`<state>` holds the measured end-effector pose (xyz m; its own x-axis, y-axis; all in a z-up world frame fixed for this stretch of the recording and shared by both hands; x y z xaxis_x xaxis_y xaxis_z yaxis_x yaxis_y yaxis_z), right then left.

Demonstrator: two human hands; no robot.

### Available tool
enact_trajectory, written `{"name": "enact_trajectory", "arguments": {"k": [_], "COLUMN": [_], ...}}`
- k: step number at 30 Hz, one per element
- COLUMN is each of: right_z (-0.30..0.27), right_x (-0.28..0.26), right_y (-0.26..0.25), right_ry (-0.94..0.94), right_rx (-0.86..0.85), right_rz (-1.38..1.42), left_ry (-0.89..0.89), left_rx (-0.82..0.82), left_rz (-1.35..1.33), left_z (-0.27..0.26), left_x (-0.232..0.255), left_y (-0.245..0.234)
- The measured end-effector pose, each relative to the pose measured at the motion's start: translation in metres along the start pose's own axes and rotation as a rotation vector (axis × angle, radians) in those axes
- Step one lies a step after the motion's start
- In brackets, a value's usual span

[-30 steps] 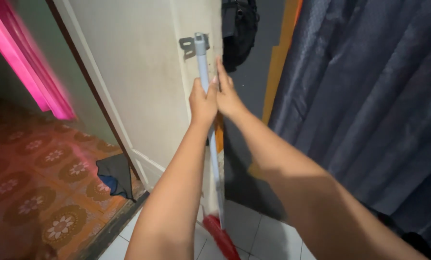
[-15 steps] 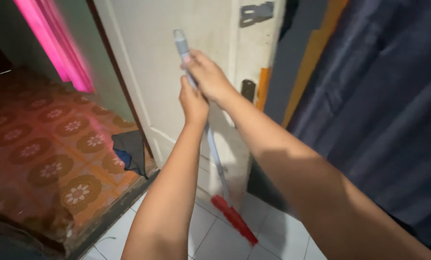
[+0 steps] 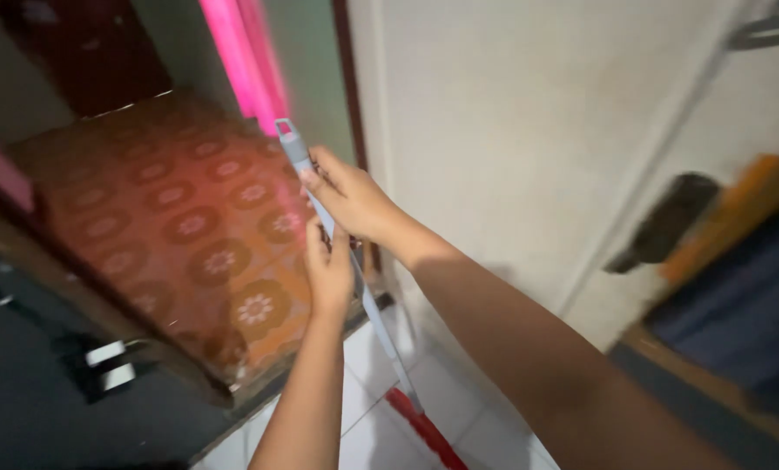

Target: The person is assembling and disassembling a broom handle and broom head.

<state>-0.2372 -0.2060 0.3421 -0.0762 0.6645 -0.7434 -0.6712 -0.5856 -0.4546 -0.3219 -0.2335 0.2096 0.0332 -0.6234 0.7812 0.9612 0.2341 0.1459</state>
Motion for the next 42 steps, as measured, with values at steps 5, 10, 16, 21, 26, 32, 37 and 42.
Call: {"name": "enact_trajectory", "arguments": {"k": [5, 10, 16, 21, 26, 32, 37, 42], "right_z": [0.061, 0.121, 0.186, 0.253, 0.318, 0.393, 0.475, 0.599], "right_x": [0.021, 0.052, 0.087, 0.127, 0.168, 0.204, 0.251, 0.278], "right_y": [0.053, 0.077, 0.079, 0.072, 0.068, 0.064, 0.08, 0.093], "right_ry": [0.025, -0.064, -0.077, -0.155, -0.196, -0.272, -0.347, -0.368], "right_rx": [-0.042, -0.137, -0.194, -0.3, -0.393, -0.49, -0.516, -0.442], "right_rz": [0.137, 0.367, 0.473, 0.561, 0.601, 0.596, 0.606, 0.497], "left_ry": [-0.064, -0.124, 0.039, 0.027, 0.011, 0.074, 0.092, 0.093], "left_rx": [0.078, 0.186, 0.311, 0.422, 0.55, 0.594, 0.593, 0.571], "left_rz": [0.016, 0.032, 0.412, 0.56, 0.609, 0.754, 0.792, 0.781], "left_z": [0.015, 0.046, 0.099, 0.154, 0.208, 0.271, 0.338, 0.436], "left_x": [0.005, 0.01, -0.012, -0.038, -0.058, -0.084, -0.124, -0.145], "left_y": [-0.071, -0.118, -0.159, -0.185, -0.203, -0.236, -0.292, -0.377]}}
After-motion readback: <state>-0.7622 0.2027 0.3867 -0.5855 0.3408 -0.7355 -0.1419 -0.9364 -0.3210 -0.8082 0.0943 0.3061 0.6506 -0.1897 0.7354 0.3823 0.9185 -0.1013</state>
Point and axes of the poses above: each hand's wrist, its own z-axis towards the middle knuckle, its own y-axis out of the palm, x = y × z, the point moved 2 cm from there along z, towards the middle knuckle, and after that the axes turned 11 degrees about -x, right-handed, at the moved point
